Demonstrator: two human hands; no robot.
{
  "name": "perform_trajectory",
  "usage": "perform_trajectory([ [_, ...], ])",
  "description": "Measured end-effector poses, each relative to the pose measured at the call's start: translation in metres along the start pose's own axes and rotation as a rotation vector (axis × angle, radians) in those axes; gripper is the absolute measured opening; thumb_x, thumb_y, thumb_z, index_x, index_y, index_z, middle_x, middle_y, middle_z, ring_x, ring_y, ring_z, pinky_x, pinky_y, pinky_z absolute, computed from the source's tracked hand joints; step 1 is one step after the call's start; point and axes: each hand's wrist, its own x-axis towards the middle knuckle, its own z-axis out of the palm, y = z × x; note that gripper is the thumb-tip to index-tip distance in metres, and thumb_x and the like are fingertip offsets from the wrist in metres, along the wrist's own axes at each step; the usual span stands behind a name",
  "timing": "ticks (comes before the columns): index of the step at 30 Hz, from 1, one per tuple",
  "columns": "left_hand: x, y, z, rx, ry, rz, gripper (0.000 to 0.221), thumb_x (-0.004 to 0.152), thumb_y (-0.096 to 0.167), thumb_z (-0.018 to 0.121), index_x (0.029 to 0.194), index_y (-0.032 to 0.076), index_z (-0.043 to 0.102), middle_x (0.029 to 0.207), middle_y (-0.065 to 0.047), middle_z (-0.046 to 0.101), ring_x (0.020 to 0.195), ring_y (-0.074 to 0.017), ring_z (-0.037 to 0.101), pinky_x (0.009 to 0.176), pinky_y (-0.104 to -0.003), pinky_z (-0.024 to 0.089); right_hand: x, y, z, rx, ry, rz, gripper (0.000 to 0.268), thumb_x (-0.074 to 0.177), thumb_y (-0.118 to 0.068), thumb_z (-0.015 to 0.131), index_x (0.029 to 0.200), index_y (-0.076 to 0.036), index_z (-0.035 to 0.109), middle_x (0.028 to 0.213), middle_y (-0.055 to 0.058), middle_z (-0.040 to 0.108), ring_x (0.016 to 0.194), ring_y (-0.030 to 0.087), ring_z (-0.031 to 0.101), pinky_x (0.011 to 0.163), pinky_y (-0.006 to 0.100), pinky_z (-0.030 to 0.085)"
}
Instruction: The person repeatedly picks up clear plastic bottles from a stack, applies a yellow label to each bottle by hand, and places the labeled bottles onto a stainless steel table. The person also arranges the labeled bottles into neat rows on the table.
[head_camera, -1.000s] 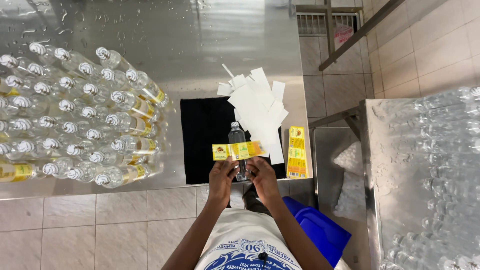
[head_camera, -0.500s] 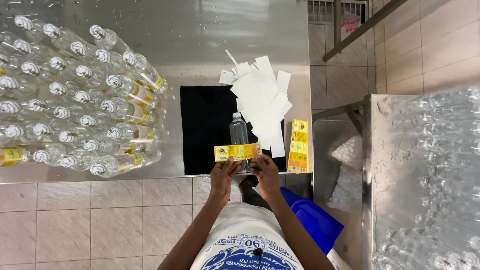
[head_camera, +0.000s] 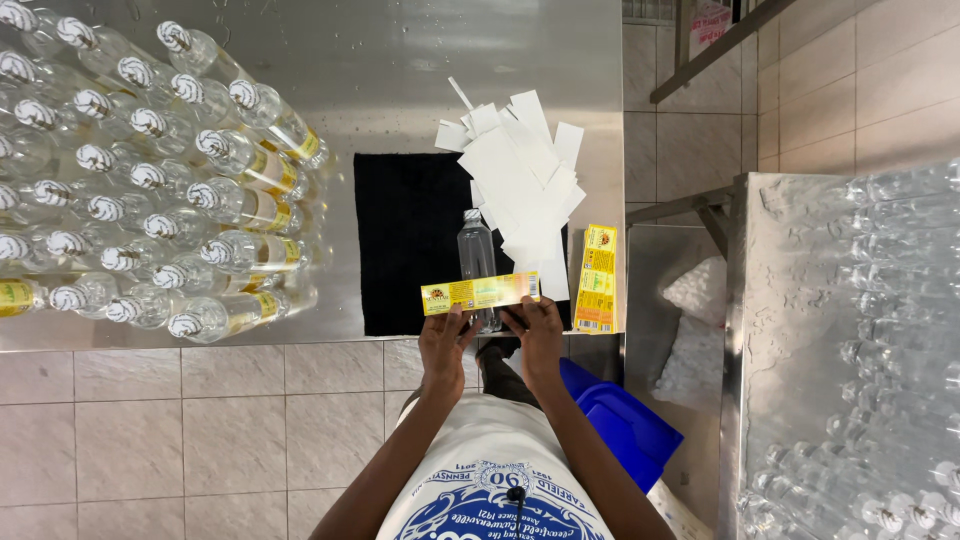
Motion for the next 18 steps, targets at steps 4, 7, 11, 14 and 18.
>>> perform_trajectory([
  [4, 0.008, -0.019, -0.009, 0.015, 0.142, 0.047, 0.042, 0.103, 0.018, 0.082, 0.13, -0.009, 0.063, 0.122, -0.019, 0.067, 0.117, -0.0338, 0.074, 0.105, -0.054, 0.068, 0.0, 0.003, -0.004, -0.022, 0.013, 0.01, 0.017, 0.114, -0.015, 0.064, 0.112, 0.0, 0.056, 0.104, 0.018, 0.066, 0.11, 0.033, 0.073, 0.106, 0.055, 0.066],
  [7, 0.007, -0.025, -0.017, 0.124, 0.195, 0.099, 0.037, 0.102, 0.019, 0.084, 0.124, -0.008, 0.07, 0.118, -0.02, 0.073, 0.115, -0.0272, 0.074, 0.106, -0.044, 0.066, -0.005, 0.007, -0.007, -0.045, 0.012, 0.02, 0.02, 0.113, -0.013, 0.067, 0.11, 0.002, 0.055, 0.104, 0.021, 0.067, 0.113, 0.035, 0.074, 0.106, 0.057, 0.066],
  [11, 0.017, -0.037, -0.03, 0.174, 0.183, 0.139, 0.033, 0.104, 0.019, 0.082, 0.122, -0.007, 0.073, 0.119, -0.026, 0.076, 0.119, -0.0349, 0.074, 0.103, -0.048, 0.066, -0.006, 0.008, -0.007, -0.05, 0.004, 0.057, 0.024, 0.112, -0.016, 0.068, 0.116, 0.005, 0.056, 0.109, 0.021, 0.068, 0.114, 0.035, 0.075, 0.106, 0.057, 0.067],
  [14, 0.015, -0.038, -0.031, 0.145, 0.161, 0.125, 0.031, 0.105, 0.015, 0.08, 0.123, -0.008, 0.071, 0.121, -0.028, 0.075, 0.125, -0.041, 0.073, 0.106, -0.049, 0.067, -0.007, 0.009, -0.008, -0.042, -0.003, 0.054, 0.024, 0.113, -0.016, 0.068, 0.117, 0.005, 0.056, 0.111, 0.022, 0.068, 0.115, 0.036, 0.076, 0.106, 0.057, 0.068],
  [18, 0.008, -0.031, -0.025, 0.147, 0.133, 0.133, 0.03, 0.106, 0.014, 0.078, 0.12, -0.01, 0.069, 0.119, -0.027, 0.072, 0.129, -0.0456, 0.069, 0.111, -0.054, 0.066, -0.005, 0.01, -0.01, -0.022, 0.003, 0.053, 0.025, 0.113, -0.016, 0.068, 0.118, 0.005, 0.054, 0.112, 0.022, 0.068, 0.114, 0.036, 0.076, 0.105, 0.056, 0.068],
])
